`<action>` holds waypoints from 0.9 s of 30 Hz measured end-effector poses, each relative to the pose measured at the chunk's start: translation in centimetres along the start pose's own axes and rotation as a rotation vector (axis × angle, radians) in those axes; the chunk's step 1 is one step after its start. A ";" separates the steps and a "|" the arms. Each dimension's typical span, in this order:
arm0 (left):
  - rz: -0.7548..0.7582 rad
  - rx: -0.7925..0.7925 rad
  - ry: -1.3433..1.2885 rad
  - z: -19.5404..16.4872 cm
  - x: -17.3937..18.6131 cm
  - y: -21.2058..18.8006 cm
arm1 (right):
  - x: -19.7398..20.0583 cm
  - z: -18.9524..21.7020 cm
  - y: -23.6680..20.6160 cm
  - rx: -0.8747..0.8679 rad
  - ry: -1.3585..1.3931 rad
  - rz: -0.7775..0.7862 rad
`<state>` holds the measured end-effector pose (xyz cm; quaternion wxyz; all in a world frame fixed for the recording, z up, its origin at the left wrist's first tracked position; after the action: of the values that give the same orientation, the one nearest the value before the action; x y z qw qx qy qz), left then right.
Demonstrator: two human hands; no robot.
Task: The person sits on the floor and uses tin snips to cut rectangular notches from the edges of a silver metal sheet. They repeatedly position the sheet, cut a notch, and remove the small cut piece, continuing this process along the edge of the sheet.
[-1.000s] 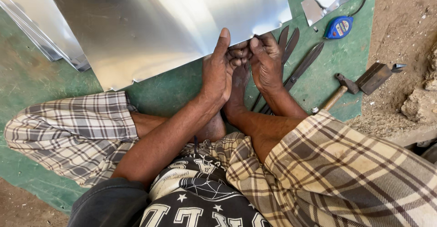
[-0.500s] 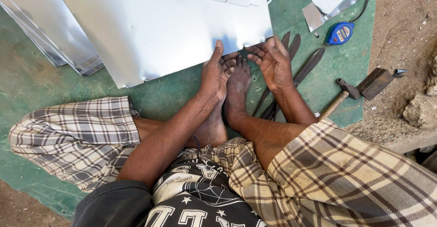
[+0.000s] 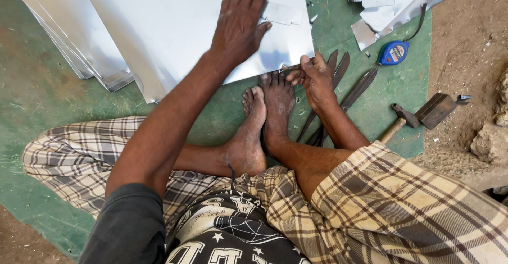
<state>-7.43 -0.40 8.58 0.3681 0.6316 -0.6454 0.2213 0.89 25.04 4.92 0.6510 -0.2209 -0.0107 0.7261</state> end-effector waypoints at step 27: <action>0.398 0.791 -0.070 5.3 9.7 -27.9 | -4.3 0.1 -5.6 0.146 -0.031 -0.045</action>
<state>19.53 -13.65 7.55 0.0265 0.5945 -0.6321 0.4963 6.37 21.81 8.04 0.6813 -0.1613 0.0271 0.7135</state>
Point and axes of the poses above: each hand's wrist, its own y-axis towards the middle knuckle, its own x-axis out of the back of the hand, z = x × y, the point moved 1 cm from there along y, towards the middle knuckle, and after that the axes turned 14 degrees about x, right-handed, at the moved point
